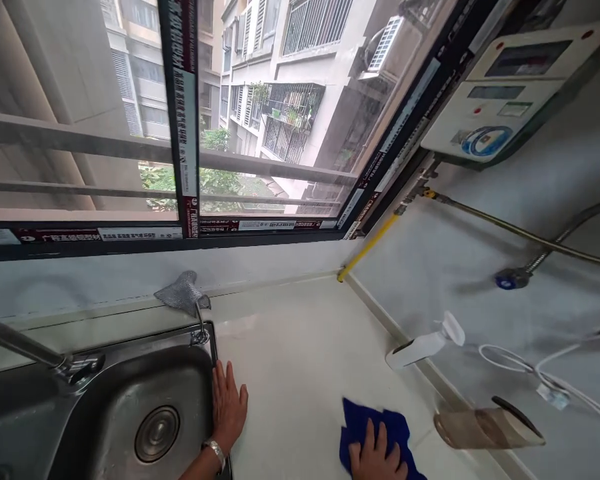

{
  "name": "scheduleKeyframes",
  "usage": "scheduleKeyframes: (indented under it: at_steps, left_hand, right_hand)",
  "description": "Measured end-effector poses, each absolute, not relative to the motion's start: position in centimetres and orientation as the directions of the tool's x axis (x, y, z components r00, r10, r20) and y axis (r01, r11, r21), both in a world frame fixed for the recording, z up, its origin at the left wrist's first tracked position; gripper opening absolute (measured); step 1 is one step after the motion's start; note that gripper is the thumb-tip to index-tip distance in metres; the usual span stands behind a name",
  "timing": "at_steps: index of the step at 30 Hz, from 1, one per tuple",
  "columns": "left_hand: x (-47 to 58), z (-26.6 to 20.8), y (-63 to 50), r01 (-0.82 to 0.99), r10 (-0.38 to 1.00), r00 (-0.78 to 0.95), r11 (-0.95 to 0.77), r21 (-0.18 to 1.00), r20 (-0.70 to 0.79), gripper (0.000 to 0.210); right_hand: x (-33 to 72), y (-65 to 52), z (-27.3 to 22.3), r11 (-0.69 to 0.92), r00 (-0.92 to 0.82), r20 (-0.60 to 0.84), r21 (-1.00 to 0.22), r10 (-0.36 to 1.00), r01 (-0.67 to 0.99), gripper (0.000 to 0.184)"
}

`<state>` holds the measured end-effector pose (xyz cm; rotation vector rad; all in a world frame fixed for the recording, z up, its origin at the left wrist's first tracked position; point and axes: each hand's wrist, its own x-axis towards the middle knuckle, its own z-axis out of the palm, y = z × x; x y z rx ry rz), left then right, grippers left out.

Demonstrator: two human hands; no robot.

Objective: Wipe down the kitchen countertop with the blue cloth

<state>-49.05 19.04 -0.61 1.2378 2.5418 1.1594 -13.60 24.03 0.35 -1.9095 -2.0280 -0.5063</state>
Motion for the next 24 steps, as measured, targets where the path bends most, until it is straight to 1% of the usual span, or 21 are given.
scheduleKeyframes:
  at_steps: [3,5,7,10,13,16,21,24]
  left_hand:
    - [-48.8,-0.3,19.3,0.647,0.685,-0.685,0.413,0.641,0.249,0.060]
    - [-48.8,0.0,19.3,0.664,0.688,-0.678,0.424,0.616,0.257,0.060]
    - [-48.9,0.4,19.2,0.679,0.701,-0.668,0.436,0.591,0.249,0.060]
    - [-49.0,0.9,19.1,0.697,0.727,-0.650,0.457,0.552,0.219,0.061]
    - [-49.0,1.2,19.1,0.702,0.736,-0.653,0.500,0.508,0.178,0.060]
    - [-48.8,1.3,19.1,0.700,0.736,-0.661,0.535,0.472,0.146,0.060]
    - [-48.8,1.7,19.1,0.686,0.726,-0.678,0.566,0.457,0.117,0.059]
    - [-49.1,1.8,19.0,0.676,0.723,-0.682,0.569,0.468,0.106,0.059]
  right_hand:
    - [-16.7,30.0,0.8,-0.043,-0.008,0.440,0.105,0.898,0.994,0.064]
    - [-19.2,34.0,1.4,-0.062,0.007,0.411,0.120,0.912,0.991,0.063]
    - [-21.9,37.8,2.2,-0.044,0.004,0.351,0.108,0.936,0.993,0.061]
    - [-26.2,42.3,3.3,-0.002,-0.012,0.261,0.053,0.965,0.999,0.061]
    - [-31.0,44.8,3.8,0.141,-0.130,0.243,-0.031,0.961,0.989,0.063]
    - [-36.3,45.1,3.9,0.316,-0.280,0.239,-0.125,0.930,0.941,0.066]
    - [-44.4,41.0,3.9,0.582,-0.544,0.206,-0.317,0.813,0.749,0.070]
    - [-47.4,36.7,4.4,0.687,-0.664,0.212,-0.376,0.717,0.621,0.068]
